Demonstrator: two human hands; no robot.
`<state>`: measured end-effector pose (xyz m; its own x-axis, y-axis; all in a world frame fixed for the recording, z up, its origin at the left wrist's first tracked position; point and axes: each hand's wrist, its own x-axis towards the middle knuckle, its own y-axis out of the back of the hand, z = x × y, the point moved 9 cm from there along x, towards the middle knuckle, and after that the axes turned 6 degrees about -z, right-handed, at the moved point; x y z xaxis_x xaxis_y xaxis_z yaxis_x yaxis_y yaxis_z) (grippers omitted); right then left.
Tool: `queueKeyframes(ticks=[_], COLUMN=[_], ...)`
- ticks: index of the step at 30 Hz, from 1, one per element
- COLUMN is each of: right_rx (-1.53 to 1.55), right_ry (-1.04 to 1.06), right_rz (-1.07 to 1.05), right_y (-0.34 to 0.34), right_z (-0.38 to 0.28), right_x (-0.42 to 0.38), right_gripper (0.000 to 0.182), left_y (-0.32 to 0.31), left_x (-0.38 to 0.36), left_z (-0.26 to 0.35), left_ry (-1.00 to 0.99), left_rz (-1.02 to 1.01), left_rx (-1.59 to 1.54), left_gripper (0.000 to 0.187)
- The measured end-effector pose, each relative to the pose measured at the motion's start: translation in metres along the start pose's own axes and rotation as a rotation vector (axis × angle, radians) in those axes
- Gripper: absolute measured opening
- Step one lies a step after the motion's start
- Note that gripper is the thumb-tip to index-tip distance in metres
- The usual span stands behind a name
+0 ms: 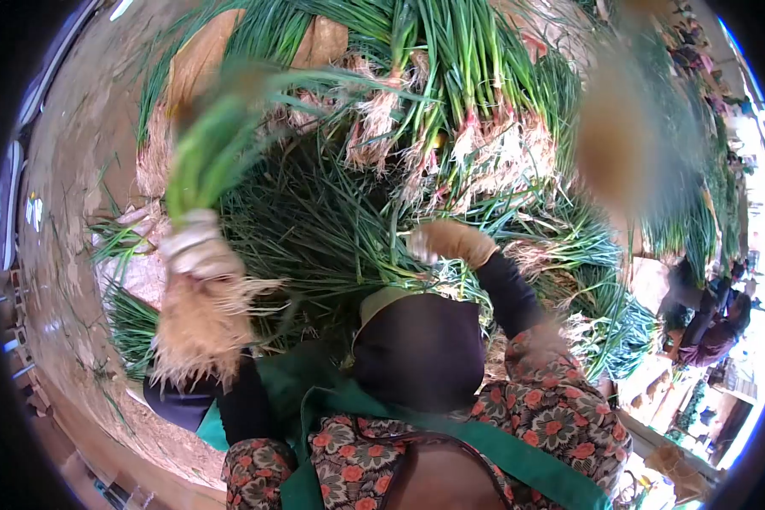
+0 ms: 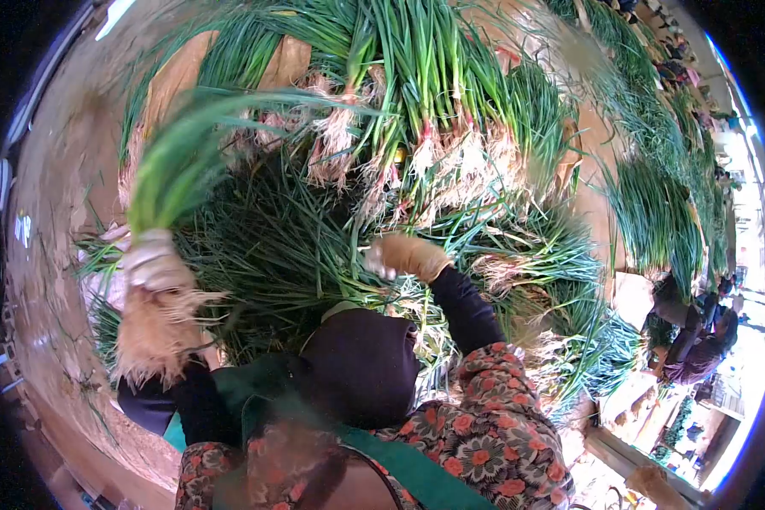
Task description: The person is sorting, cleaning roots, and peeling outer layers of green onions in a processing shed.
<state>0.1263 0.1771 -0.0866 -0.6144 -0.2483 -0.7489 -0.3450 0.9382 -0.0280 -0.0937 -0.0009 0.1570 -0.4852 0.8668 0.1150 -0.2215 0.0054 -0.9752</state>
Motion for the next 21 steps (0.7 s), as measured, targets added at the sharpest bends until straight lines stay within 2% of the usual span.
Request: queueKeyframes(ticks=[1, 2, 4, 6, 8, 9, 10, 12, 13, 14, 16, 17, 18, 20, 21], right_rx=[-0.575, -1.156, 0.049, -0.106, 0.314, 0.219, 0.043, -0.269, -0.237, -0.280, -0.308, -0.198, 0.044, 0.077, -0.057], right_ry=[0.342, 0.678, 0.528, 0.310, 0.612, 0.619, 0.359, 0.014, -0.012, -0.051, -0.080, 0.023, 0.151, 0.274, 0.520], right_rz=[0.433, 0.867, 0.937, 1.136, 1.069, 1.190, 1.213, 1.149, 1.130, 1.194, 1.149, 1.148, 1.029, 0.939, 0.914], right_y=[0.045, 0.059, 0.154, 0.184, 0.230, 0.260, 0.272, 0.275, 0.275, 0.271, 0.258, 0.255, 0.245, 0.201, 0.167], right_z=[-0.035, -0.066, -0.072, -0.129, -0.123, -0.114, -0.111, -0.138, -0.135, -0.139, -0.148, -0.144, -0.134, -0.124, -0.136], right_x=[-0.005, -0.027, -0.036, -0.076, -0.037, -0.016, -0.002, 0.012, 0.026, 0.028, 0.022, 0.023, 0.030, 0.024, 0.019], right_gripper=[0.029, 0.027, 0.024, 0.022, 0.025, 0.025, 0.043, 0.064, 0.076, 0.068, 0.066, 0.049, 0.037, 0.040, 0.041], left_y=[-0.010, -0.016, -0.020, -0.008, 0.010, 0.022, 0.021, 0.048, 0.070, 0.088, 0.119, 0.146, 0.137, 0.163, 0.165], left_x=[0.003, 0.006, 0.017, 0.028, 0.038, 0.048, 0.051, 0.062, 0.068, 0.075, 0.084, 0.085, 0.089, 0.089, 0.088], left_z=[0.016, 0.028, 0.038, 0.033, 0.022, 0.015, 0.001, -0.017, -0.027, -0.038, -0.058, -0.060, -0.072, -0.088, -0.093], left_ry=[-0.024, -0.040, -0.038, -0.029, -0.036, 0.053, 0.043, 0.110, 0.149, 0.189, 0.273, 0.285, 0.260, 0.357, 0.372], left_rz=[-0.067, -0.129, -0.214, -0.195, -0.051, -0.223, -0.013, 0.119, 0.182, 0.248, 0.310, 0.392, 0.400, 0.367, 0.384], left_rx=[-0.047, -0.091, -0.163, -0.188, -0.159, -0.227, -0.174, -0.122, -0.076, -0.032, 0.195, 0.406, 0.438, 0.425, 0.457], left_gripper=[0.040, 0.042, 0.047, 0.053, 0.059, 0.053, 0.040, 0.028, 0.027, 0.025, 0.026, 0.027, 0.029, 0.030, 0.030])
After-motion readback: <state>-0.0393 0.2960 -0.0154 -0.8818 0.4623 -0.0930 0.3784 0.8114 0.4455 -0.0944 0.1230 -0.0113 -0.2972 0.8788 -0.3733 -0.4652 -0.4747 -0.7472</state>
